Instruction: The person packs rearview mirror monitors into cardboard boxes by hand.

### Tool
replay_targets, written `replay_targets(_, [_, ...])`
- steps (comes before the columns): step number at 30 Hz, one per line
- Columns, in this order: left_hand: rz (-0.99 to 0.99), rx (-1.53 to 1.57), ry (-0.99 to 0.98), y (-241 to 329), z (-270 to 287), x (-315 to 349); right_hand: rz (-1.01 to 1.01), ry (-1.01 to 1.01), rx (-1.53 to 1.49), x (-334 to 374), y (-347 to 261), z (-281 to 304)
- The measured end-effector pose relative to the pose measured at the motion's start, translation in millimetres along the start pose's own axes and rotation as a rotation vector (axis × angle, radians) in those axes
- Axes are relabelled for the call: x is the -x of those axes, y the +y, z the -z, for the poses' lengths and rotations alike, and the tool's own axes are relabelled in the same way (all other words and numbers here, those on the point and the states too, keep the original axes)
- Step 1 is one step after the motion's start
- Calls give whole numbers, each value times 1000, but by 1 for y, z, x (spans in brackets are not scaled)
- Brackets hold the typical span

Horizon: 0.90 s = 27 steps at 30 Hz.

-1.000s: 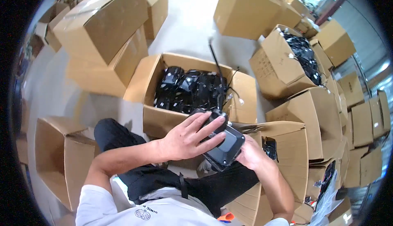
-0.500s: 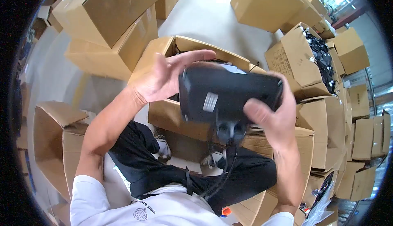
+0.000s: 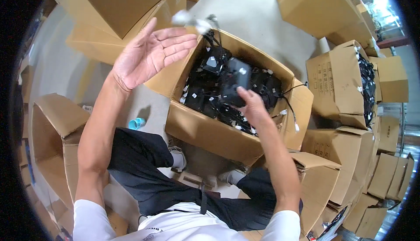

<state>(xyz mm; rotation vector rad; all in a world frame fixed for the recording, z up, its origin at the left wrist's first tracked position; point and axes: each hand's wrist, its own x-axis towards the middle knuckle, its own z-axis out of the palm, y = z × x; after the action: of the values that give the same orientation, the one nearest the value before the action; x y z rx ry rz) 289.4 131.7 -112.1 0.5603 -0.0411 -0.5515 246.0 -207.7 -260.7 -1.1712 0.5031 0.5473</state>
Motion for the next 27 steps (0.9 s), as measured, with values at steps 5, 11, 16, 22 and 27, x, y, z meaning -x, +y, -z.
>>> replay_targets(5, [-35, -377, 289, -7, 21, 5, -150, -111, 267, -81, 94, -50])
replay_targets(11, [-48, -559, 408, -6, 10, 16, -203, 21, 824, -114, 121, -104])
replay_targets(16, [-14, -640, 416, -17, 2, 11, -96, 65, 1031, -125, 136, -86])
replay_targets(22, [108, -848, 377, -52, -12, -11, 243, -116, 1326, -73, 75, -28])
replay_targets(27, [177, -1078, 342, -66, -10, -1, 372, -141, 1263, 82, -36, 68])
